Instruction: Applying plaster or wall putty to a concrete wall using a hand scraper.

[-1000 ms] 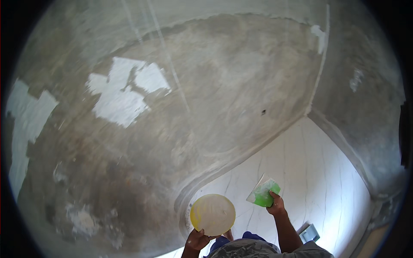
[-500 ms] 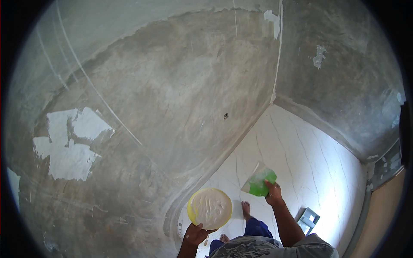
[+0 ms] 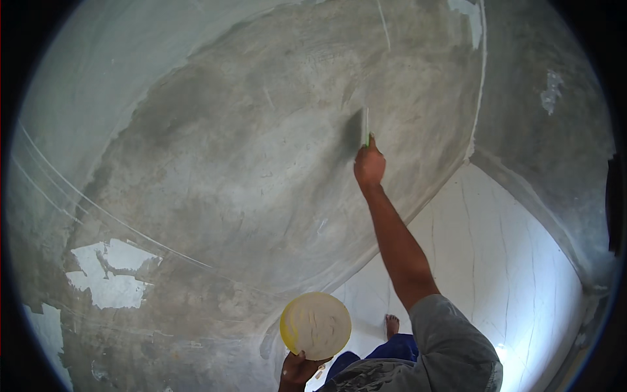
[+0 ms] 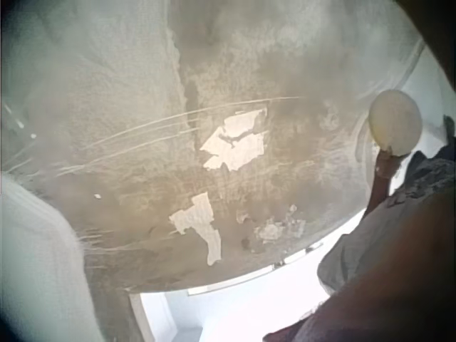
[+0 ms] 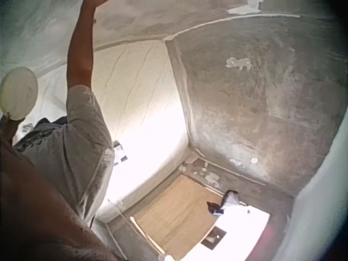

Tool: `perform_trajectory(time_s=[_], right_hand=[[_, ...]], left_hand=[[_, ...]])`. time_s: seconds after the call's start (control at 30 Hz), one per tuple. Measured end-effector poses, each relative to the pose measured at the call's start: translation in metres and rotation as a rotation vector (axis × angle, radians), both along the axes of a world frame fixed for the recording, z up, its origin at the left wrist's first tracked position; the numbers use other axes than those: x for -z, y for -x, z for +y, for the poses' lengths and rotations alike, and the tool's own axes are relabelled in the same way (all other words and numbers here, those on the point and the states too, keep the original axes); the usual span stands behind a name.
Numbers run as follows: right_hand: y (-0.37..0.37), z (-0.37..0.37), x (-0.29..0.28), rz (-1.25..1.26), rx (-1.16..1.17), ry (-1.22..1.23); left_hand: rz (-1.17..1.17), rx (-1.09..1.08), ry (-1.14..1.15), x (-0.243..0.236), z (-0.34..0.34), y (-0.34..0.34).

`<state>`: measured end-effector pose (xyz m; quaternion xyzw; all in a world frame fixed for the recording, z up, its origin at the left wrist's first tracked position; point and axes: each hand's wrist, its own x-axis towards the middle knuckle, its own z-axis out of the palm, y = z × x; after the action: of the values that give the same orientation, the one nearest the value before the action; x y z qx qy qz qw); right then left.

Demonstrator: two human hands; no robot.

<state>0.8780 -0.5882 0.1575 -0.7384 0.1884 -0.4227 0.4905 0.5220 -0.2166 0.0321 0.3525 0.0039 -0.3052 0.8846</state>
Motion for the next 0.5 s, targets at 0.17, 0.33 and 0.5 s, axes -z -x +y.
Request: perform_trajectory(time_s=[0.17, 0.33, 0.5], right_hand=[[-0.04, 0.118, 0.059, -0.146, 0.029, 0.57], [0.013, 0.07, 0.095, -0.222, -0.296, 0.208], [-0.036, -0.069, 0.029, -0.426, 0.131, 0.007]], left_hand=[[-0.018, -0.146, -0.023, -0.028, -0.042, -0.018], [-0.023, -0.126, -0.007, -0.02, -0.048, -0.046], [-0.036, -0.086, 0.011, -0.019, -0.05, -0.053]])
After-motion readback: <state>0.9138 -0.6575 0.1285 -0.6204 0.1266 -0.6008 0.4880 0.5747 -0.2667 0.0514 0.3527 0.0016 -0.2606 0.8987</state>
